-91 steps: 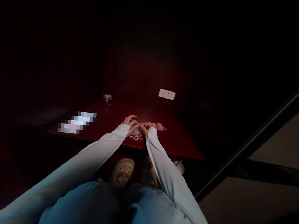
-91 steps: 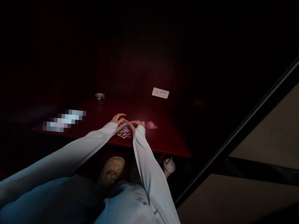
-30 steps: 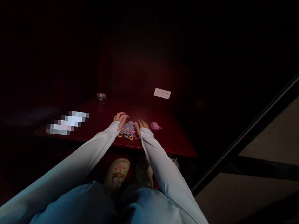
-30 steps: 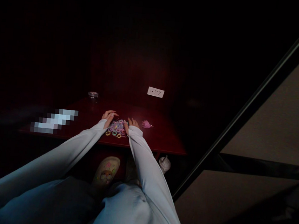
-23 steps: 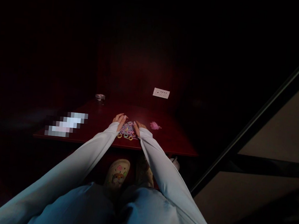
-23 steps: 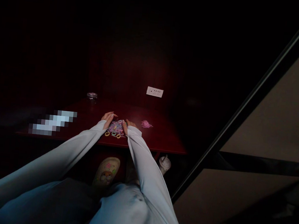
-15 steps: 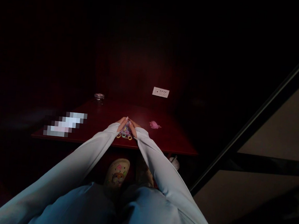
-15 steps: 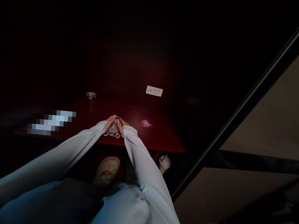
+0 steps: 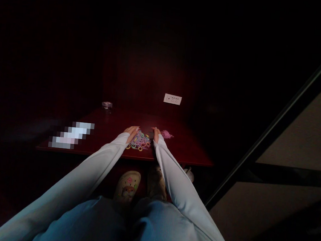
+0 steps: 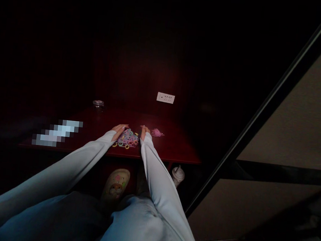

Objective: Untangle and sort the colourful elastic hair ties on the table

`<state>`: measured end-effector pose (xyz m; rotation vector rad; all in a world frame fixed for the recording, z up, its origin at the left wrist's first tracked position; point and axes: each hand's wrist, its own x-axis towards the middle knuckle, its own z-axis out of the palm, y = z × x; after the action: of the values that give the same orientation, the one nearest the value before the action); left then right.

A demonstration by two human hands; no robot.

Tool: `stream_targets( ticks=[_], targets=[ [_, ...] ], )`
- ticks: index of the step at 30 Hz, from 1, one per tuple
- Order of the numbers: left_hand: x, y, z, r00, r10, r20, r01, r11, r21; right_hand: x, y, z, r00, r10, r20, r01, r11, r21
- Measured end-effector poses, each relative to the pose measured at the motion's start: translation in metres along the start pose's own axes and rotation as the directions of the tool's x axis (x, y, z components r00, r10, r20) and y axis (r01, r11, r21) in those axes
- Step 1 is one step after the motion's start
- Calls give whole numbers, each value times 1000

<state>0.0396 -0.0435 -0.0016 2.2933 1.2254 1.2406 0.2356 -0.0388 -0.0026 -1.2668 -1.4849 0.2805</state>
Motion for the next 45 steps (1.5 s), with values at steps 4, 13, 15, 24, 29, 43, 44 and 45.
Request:
stream_targets(
  ticks=[4,13,15,24,29,43,44,45],
  targets=[
    [-6,16,-2,974,200,105,-215,962,170,-3,-12,6,994,85,68,-97,976,193],
    [-12,12,4,903,333,272,-385,907,169,10,8,-25,959,283,11,-265,884,384],
    [-11,8,8,912,324,251,-372,912,175,9,13,-32,954,301,-6,-282,901,328],
    [-2,-4,9,935,289,206,-320,937,138,-22,-2,-34,991,129,37,-124,986,-115],
    [-3,-8,10,929,334,160,-345,937,44,-27,-14,-28,978,56,200,11,948,-319],
    [9,-17,-10,942,-283,-180,166,861,-481,-43,-21,-46,818,119,563,140,908,-395],
    [9,-17,-9,934,-301,-193,168,845,-508,-42,-25,-41,813,125,569,138,908,-396],
    [9,-16,-8,928,-314,-202,167,832,-528,-41,-29,-34,812,133,568,131,907,-400]
  ],
)
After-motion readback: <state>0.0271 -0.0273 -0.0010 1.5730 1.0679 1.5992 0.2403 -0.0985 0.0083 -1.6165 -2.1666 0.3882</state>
